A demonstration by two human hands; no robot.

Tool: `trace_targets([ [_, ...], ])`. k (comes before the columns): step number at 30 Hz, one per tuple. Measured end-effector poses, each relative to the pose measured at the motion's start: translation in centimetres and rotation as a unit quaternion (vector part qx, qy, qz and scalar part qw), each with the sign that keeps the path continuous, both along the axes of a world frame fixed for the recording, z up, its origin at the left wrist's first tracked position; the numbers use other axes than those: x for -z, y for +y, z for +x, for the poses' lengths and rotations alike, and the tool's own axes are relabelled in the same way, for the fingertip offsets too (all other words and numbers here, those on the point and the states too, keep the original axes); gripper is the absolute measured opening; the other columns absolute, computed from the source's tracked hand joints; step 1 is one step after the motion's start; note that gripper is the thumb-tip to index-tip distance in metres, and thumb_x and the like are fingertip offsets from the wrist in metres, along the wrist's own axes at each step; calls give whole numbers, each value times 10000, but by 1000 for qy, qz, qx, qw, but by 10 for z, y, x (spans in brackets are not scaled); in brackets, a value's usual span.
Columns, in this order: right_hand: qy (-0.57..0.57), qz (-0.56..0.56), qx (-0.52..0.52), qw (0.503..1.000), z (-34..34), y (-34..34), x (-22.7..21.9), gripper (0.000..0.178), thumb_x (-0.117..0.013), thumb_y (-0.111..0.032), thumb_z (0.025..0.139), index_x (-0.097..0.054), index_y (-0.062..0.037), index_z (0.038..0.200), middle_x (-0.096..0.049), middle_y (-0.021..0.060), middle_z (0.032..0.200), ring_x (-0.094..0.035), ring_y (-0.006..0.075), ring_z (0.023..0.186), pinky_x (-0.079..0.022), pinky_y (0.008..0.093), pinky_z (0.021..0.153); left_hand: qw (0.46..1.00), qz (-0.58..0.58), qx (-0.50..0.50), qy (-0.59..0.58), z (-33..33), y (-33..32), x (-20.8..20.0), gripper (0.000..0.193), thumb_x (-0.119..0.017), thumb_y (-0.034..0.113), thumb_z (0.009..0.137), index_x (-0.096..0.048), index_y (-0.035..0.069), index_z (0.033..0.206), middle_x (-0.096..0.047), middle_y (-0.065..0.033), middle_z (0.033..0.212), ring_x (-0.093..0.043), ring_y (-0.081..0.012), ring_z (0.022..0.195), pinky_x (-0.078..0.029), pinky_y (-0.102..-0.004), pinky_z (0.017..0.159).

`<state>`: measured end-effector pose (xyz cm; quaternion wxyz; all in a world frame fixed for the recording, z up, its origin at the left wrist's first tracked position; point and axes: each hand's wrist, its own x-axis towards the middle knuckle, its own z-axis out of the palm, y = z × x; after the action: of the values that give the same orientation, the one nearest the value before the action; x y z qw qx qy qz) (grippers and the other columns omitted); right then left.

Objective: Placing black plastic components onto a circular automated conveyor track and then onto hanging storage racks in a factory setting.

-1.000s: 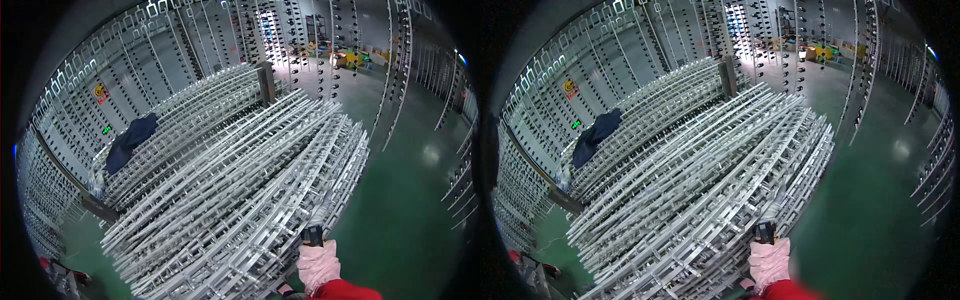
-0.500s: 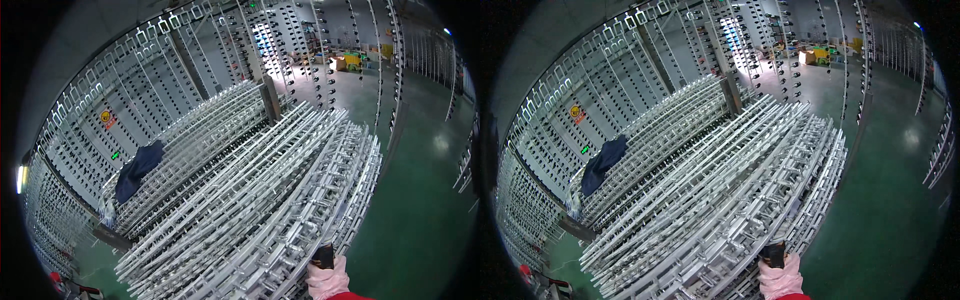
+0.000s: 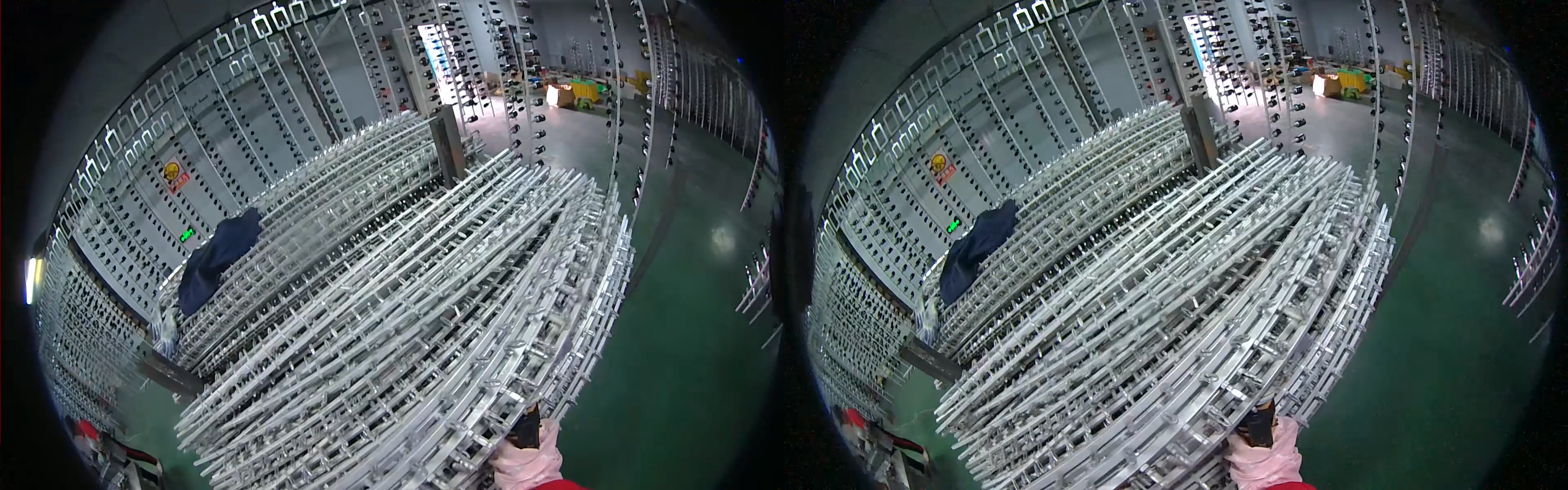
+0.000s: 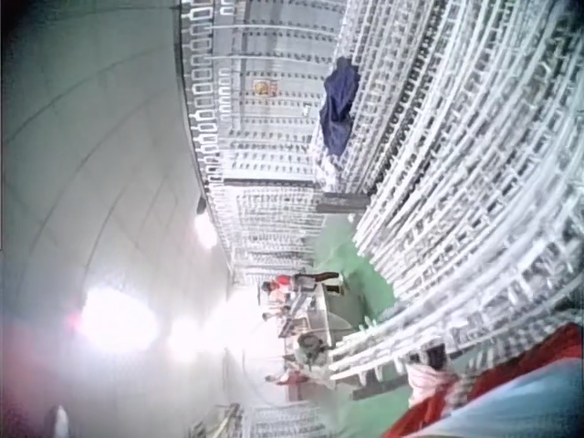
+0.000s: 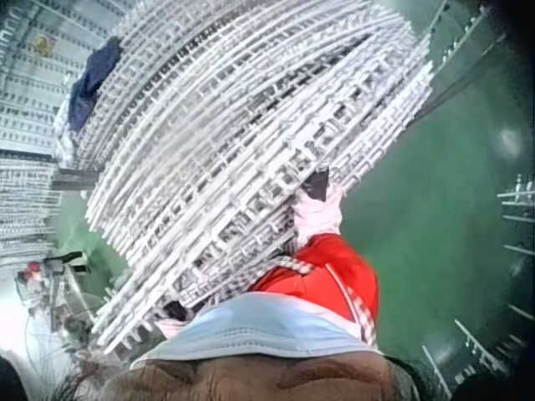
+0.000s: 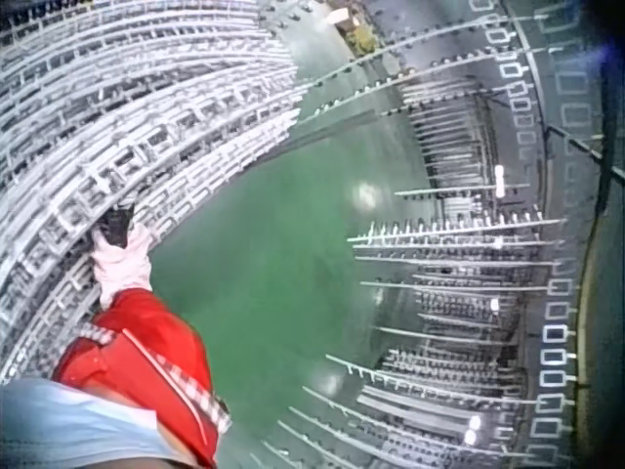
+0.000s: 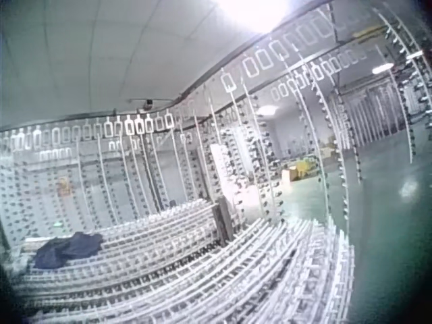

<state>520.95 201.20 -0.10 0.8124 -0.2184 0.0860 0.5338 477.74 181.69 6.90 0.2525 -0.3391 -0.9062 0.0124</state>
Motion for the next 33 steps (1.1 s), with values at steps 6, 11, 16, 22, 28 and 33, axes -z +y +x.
trace_targets([
  [6, 3, -6, -8, 1000, 0, -21, -11, 312, -684, -382, 719, -527, -130, 818, -549, 16, 718, -534, 166, 618, -490, 301, 592, 999, -5, 17, -42, 2, 3, 7, 423, -567, 434, 830, -583, 13, 791, -573, -62, 647, -580, -237, 561, -448, -348, 453],
  [11, 40, -10, -62, 997, -16, -27, -23, 274, -696, -352, 713, -531, -138, 760, -538, 12, 690, -524, 159, 600, -484, 293, 573, 915, 225, 112, -316, 18, 15, -10, 294, -521, 332, 866, -570, 54, 951, -602, -110, 829, -592, -237, 654, -473, -332, 524],
  [16, 107, -53, -186, 975, -40, -49, -96, 412, -626, -465, 719, -469, -164, 952, -471, 52, 920, -453, 228, 820, -422, 410, 697, 638, 579, 89, -500, 60, 47, -76, 334, -485, 244, 886, -509, 63, 1166, -595, -167, 1052, -587, -244, 830, -500, -357, 691],
  [22, 41, -125, -216, 967, -64, -44, -130, 822, -475, -710, 742, -347, -205, 1378, -352, 136, 1397, -326, 372, 1268, -308, 645, 956, 406, 568, 453, -555, -29, 99, -145, 447, -428, 403, 918, -431, 182, 1307, -492, -40, 1298, -482, -177, 1165, -284, -414, 1017],
  [28, -35, -86, -308, 947, -80, -66, -127, 813, -474, -705, 747, -352, -202, 1373, -360, 136, 1390, -336, 373, 1258, -314, 638, 954, 24, 547, 585, -598, -103, 57, -142, 399, -360, 501, 915, -512, 302, 1225, -498, 49, 1313, -363, -73, 1279, -109, -435, 1150],
  [33, -63, -61, -390, 917, -124, -108, -116, 805, -473, -701, 751, -357, -199, 1369, -366, 137, 1384, -344, 374, 1250, -320, 632, 953, 59, 550, 558, -618, -125, -36, -151, 454, -355, 536, 903, -517, 248, 1215, -543, 7, 1250, -419, -114, 1243, -145, -453, 1139],
])
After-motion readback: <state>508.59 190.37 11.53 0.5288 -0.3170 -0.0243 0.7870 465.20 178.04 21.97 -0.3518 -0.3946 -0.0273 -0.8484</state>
